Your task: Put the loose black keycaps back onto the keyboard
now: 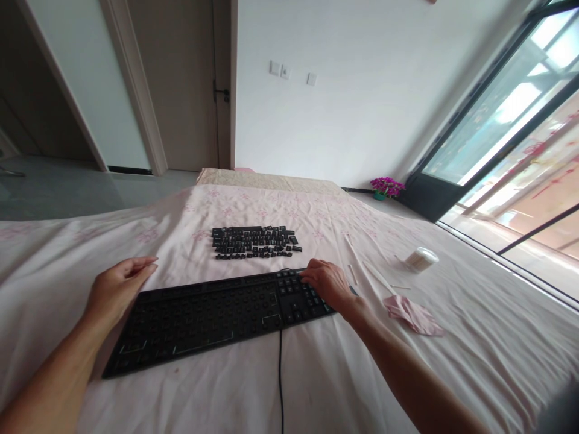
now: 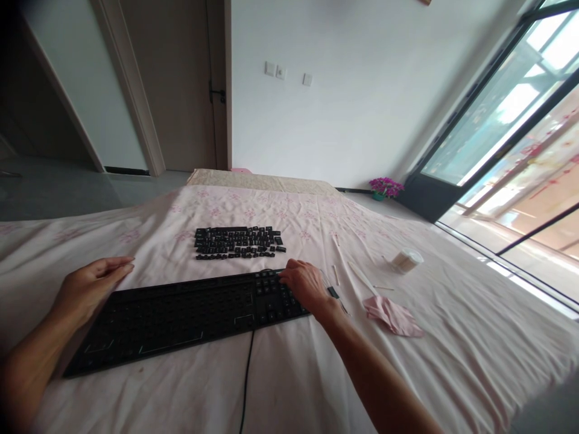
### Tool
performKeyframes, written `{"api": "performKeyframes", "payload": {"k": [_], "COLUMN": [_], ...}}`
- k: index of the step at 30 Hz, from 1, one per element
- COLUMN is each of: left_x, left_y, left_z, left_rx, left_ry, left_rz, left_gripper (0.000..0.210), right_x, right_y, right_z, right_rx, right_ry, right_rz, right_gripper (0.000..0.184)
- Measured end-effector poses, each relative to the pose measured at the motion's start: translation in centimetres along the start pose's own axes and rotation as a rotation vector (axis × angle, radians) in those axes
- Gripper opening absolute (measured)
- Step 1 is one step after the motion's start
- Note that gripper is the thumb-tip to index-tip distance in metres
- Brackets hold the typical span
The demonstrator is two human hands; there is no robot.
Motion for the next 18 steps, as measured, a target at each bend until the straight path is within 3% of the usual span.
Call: {"api": "performKeyframes", "payload": {"k": [9, 18], "left_x": [-0.1, 0.1], "left_y": [0.2, 0.1], "left_z": [-0.3, 0.1], "left_rx": [-0.067, -0.044], "left_ry": [0.071, 0.017], "left_rz": [0.036, 0.032], "left_gripper": [0.046, 0.041], "right_x": [0.3, 0.4], "right_y": [0.3, 0.2], "right_z": [-0.5, 1.0], "right_rx": [-0.005, -0.024], "right_ry": [-0.019, 0.137], "right_rz": [-0.021, 0.035], "right_gripper": [0.022, 0.026]}}
Point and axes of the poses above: each hand's wrist, its own y-axis away from the middle knuckle, its own x-axis out of the palm, z = x × y, the point moved 5 cm from there along -y, towards the middle knuckle, and after that the axes turned 12 degrees about -y, right-handed, at the moved point
